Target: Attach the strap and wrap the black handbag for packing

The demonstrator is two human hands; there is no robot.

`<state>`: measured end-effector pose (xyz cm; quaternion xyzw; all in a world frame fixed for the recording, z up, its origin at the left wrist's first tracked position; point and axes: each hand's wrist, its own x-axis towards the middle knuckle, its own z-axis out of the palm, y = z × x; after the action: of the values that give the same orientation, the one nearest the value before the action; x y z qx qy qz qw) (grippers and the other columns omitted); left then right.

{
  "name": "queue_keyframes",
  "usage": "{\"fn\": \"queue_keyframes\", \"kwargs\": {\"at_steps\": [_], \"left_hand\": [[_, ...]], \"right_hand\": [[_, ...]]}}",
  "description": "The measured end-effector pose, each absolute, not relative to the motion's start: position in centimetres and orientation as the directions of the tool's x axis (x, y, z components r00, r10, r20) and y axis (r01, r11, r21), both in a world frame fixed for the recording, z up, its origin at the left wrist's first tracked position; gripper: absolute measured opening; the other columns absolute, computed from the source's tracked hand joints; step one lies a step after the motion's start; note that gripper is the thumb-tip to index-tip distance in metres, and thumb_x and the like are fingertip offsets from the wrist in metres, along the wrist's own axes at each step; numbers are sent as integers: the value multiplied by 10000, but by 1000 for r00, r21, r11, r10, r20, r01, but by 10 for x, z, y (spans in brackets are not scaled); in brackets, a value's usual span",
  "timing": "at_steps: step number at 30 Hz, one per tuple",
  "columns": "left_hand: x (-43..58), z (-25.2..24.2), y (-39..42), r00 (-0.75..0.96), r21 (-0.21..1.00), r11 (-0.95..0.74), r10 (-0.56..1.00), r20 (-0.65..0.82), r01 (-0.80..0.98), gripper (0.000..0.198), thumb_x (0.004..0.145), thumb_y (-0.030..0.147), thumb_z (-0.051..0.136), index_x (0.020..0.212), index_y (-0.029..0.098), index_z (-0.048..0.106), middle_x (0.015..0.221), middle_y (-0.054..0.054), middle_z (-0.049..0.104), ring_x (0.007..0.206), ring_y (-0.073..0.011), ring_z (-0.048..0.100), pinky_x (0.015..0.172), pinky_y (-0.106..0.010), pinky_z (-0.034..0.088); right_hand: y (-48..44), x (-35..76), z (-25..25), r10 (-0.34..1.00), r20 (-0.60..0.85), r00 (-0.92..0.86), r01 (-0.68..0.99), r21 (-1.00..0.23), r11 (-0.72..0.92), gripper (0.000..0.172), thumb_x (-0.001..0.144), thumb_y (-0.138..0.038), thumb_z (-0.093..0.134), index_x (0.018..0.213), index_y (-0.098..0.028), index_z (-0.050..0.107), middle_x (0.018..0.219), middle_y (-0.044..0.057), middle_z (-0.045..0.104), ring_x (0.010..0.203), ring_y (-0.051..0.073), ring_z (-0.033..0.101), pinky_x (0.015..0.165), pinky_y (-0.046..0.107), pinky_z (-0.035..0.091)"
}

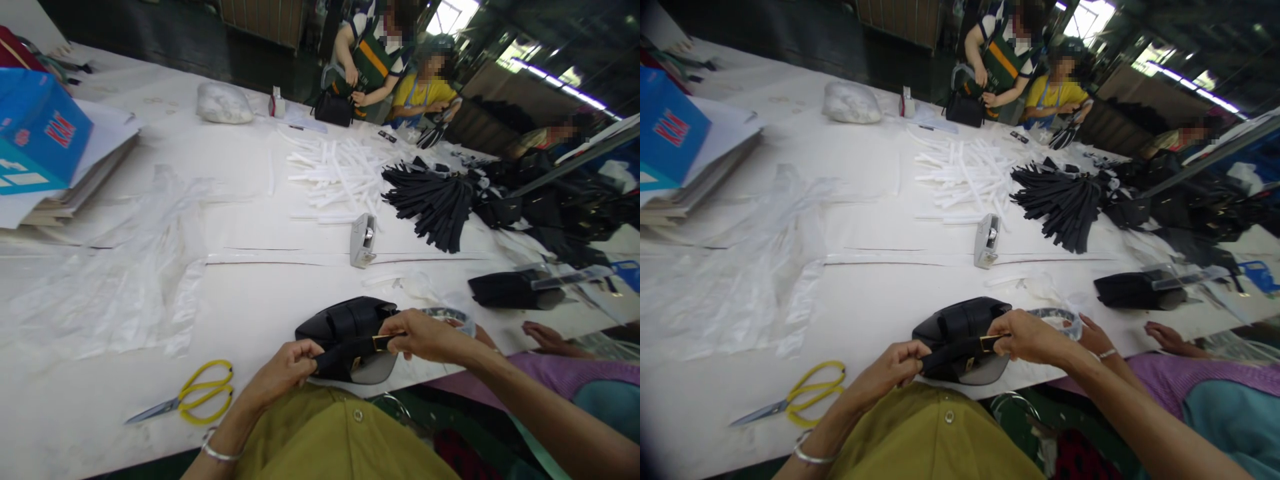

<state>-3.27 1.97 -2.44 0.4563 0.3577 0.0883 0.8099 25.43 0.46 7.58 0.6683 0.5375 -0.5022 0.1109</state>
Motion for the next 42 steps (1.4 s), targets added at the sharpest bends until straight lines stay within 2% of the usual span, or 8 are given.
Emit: {"fn": "queue_keyframes", "kwargs": {"at_steps": [10, 14, 17, 23, 27, 32, 37, 42], "left_hand": [[-27, -49, 4, 756, 715, 697, 497, -425, -56, 201, 722, 335, 617, 825, 166, 578, 629, 60, 472, 492, -61, 306, 479, -228, 185], [-27, -50, 3, 767, 668, 741, 470, -437, -73, 161, 712, 304, 571, 809, 179, 543, 593, 69, 434, 482, -69, 298, 475, -237, 166], [-27, -50, 7, 737, 740, 673, 494, -462, 13, 162, 752, 340, 538, 793, 183, 532, 596, 71, 415, 506, -82, 300, 493, -242, 191], [-23, -55, 3, 621, 936, 24, 742, -253, 352, 125, 852, 321, 540, 864, 208, 593, 818, -12, 611, 759, -170, 525, 690, -298, 369], [-20, -66, -11, 652, 708, -526, 748, 122, 471, 138, 908, 227, 476, 838, 209, 594, 792, -46, 628, 716, -185, 523, 643, -331, 324], [-22, -78, -23, 711, 501, -770, 601, 364, 395, 158, 896, 126, 472, 815, 202, 585, 666, -23, 596, 622, -167, 476, 600, -350, 277], [-17, -76, -19, 675, 645, -613, 711, 198, 456, 158, 902, 204, 484, 788, 219, 593, 719, -38, 620, 669, -175, 526, 617, -337, 329], [-16, -62, 3, 451, 914, 6, 869, -206, 405, 114, 794, 278, 623, 886, 231, 575, 882, -26, 645, 849, -217, 584, 781, -361, 466]], "right_hand": [[7, 254, 69, 591, -801, -99, 796, -420, -436, 210, 692, -222, 553, 835, -182, 701, 691, 5, 680, 592, 119, 586, 541, 202, 401], [6, 254, 66, 571, -813, -114, 772, -435, -464, 202, 697, -222, 558, 838, -180, 696, 702, 8, 680, 605, 120, 592, 546, 202, 406], [6, 253, 66, 562, -821, -103, 794, -408, -451, 203, 705, -224, 555, 848, -191, 695, 687, 4, 676, 599, 127, 595, 535, 209, 391], [6, 235, 90, 744, -661, -91, 972, -222, -79, 155, 775, -210, 540, 812, -232, 689, 748, 10, 704, 717, 171, 625, 616, 258, 340], [-3, 229, 97, 777, -617, -125, 989, -137, 51, 203, 860, -211, 469, 826, -230, 669, 824, 34, 718, 798, 206, 648, 646, 286, 341], [-17, 234, 89, 797, -583, -158, 986, -130, 100, 213, 869, -160, 457, 868, -221, 660, 871, 45, 717, 875, 231, 641, 768, 341, 374], [-22, 229, 84, 800, -565, -200, 973, -213, 93, 212, 841, -261, 577, 1031, -215, 657, 974, 71, 716, 971, 257, 625, 854, 371, 381], [-14, 218, 88, 782, -604, -151, 979, -200, 34, 164, 831, -276, 577, 946, -239, 687, 899, 52, 732, 899, 247, 648, 775, 336, 384]]}}
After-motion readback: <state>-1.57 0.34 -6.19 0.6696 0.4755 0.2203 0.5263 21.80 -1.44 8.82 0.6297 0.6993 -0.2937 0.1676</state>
